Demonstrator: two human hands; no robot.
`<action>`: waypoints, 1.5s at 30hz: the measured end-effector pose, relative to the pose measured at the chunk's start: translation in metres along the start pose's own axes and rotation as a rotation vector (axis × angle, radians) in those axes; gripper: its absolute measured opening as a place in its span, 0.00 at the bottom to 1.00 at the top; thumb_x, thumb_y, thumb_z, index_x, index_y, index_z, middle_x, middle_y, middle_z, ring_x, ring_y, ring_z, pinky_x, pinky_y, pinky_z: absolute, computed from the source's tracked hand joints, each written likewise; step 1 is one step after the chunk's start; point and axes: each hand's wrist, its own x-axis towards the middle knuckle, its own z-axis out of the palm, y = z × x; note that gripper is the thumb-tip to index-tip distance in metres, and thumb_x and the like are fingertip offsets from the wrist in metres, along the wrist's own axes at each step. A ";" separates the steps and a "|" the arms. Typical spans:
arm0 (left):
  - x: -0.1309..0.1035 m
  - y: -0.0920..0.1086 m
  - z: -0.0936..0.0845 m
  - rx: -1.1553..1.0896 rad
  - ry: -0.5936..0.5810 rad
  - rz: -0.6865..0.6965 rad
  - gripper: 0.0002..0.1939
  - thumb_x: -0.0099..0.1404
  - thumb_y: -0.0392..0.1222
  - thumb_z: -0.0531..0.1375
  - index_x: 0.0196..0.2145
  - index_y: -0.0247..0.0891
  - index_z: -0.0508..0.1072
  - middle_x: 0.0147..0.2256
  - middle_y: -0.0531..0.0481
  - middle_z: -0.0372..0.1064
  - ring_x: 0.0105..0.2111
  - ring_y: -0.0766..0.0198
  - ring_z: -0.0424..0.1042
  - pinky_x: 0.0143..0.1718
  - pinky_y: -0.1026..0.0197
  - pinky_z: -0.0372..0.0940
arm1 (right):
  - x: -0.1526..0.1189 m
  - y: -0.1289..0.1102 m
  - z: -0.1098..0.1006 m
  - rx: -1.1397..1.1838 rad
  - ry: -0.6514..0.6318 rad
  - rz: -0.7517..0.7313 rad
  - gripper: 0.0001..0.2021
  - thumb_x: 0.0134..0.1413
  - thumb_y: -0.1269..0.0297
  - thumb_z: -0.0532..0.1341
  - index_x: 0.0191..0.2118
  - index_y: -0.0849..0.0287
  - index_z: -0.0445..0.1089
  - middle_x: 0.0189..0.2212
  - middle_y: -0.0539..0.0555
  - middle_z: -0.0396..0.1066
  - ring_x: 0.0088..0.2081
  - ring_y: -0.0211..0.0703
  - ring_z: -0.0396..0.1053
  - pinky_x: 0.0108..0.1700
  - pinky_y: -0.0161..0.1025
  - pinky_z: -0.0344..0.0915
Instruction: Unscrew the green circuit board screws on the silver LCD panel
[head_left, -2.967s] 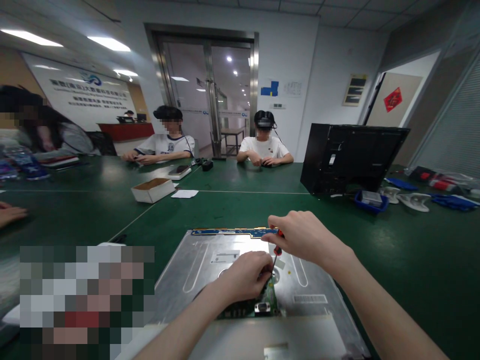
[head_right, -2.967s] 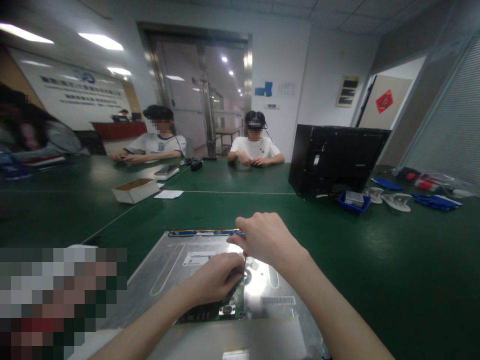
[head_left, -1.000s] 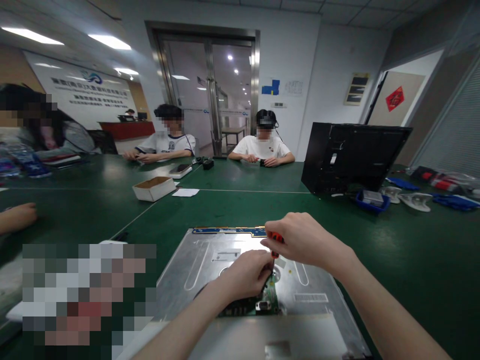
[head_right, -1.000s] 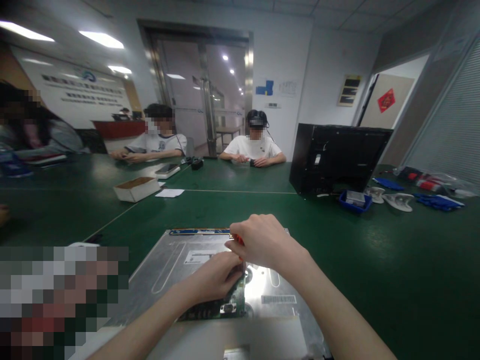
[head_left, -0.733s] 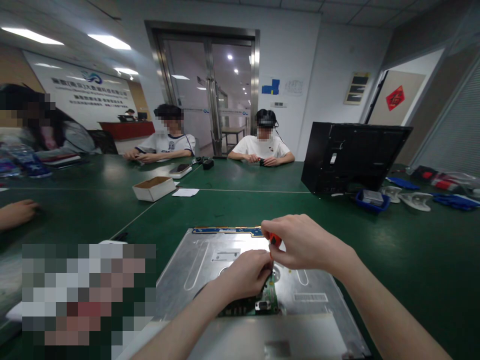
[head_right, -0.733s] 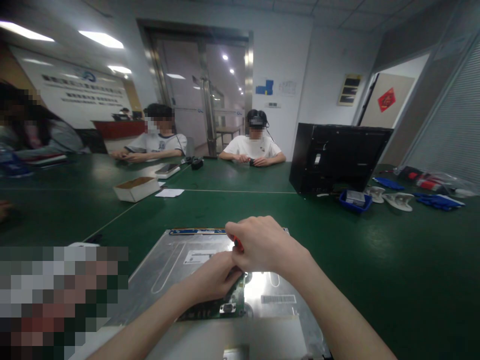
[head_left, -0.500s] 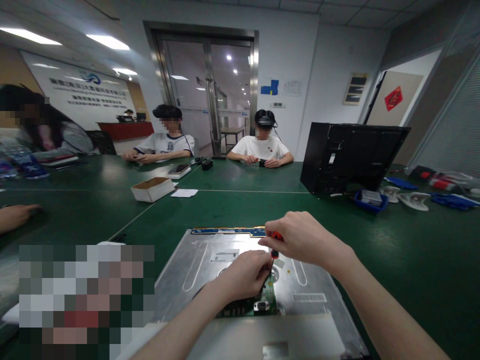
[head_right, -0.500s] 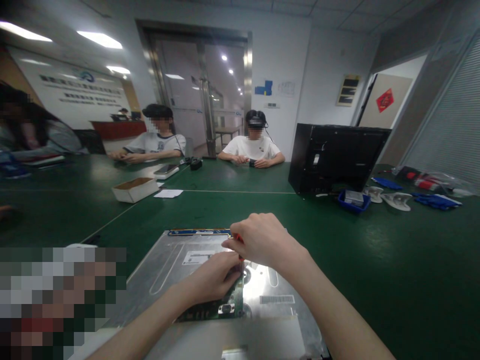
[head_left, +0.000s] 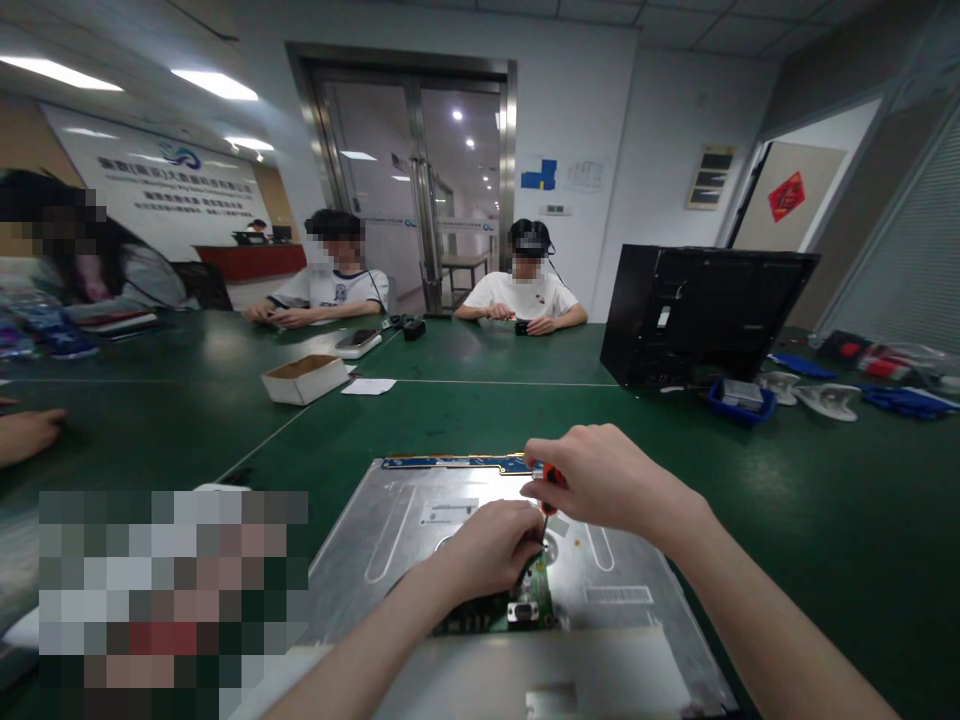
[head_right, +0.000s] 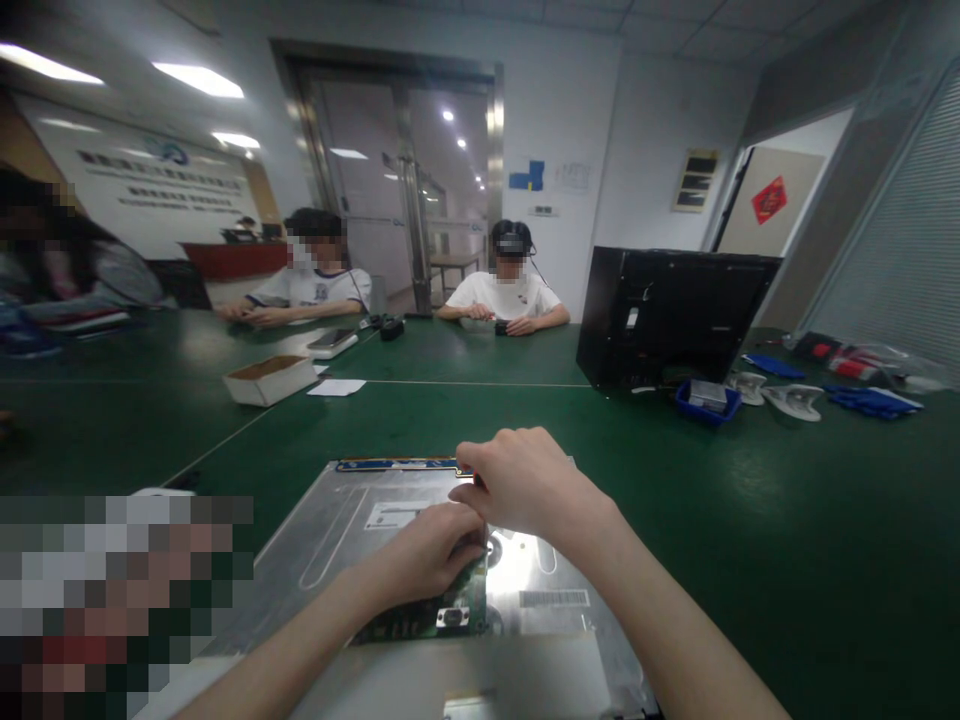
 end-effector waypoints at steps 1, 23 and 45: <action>0.000 0.000 0.000 0.006 -0.004 -0.005 0.06 0.60 0.31 0.58 0.28 0.37 0.72 0.30 0.48 0.74 0.31 0.59 0.70 0.30 0.63 0.56 | 0.000 0.000 0.000 -0.006 -0.006 0.005 0.13 0.62 0.51 0.55 0.42 0.52 0.70 0.30 0.53 0.76 0.31 0.46 0.73 0.26 0.36 0.48; 0.002 0.005 -0.001 0.118 -0.023 0.018 0.05 0.65 0.31 0.60 0.31 0.35 0.74 0.33 0.46 0.75 0.36 0.55 0.73 0.36 0.59 0.63 | 0.002 0.001 0.003 0.003 0.005 -0.005 0.10 0.62 0.53 0.55 0.41 0.53 0.67 0.29 0.52 0.76 0.30 0.44 0.72 0.26 0.36 0.43; 0.002 0.000 0.001 0.100 -0.009 0.067 0.07 0.64 0.30 0.57 0.30 0.36 0.73 0.33 0.48 0.74 0.36 0.58 0.72 0.36 0.60 0.62 | 0.001 0.000 0.003 0.088 0.005 -0.050 0.06 0.58 0.64 0.56 0.41 0.55 0.67 0.29 0.50 0.75 0.29 0.41 0.70 0.26 0.36 0.45</action>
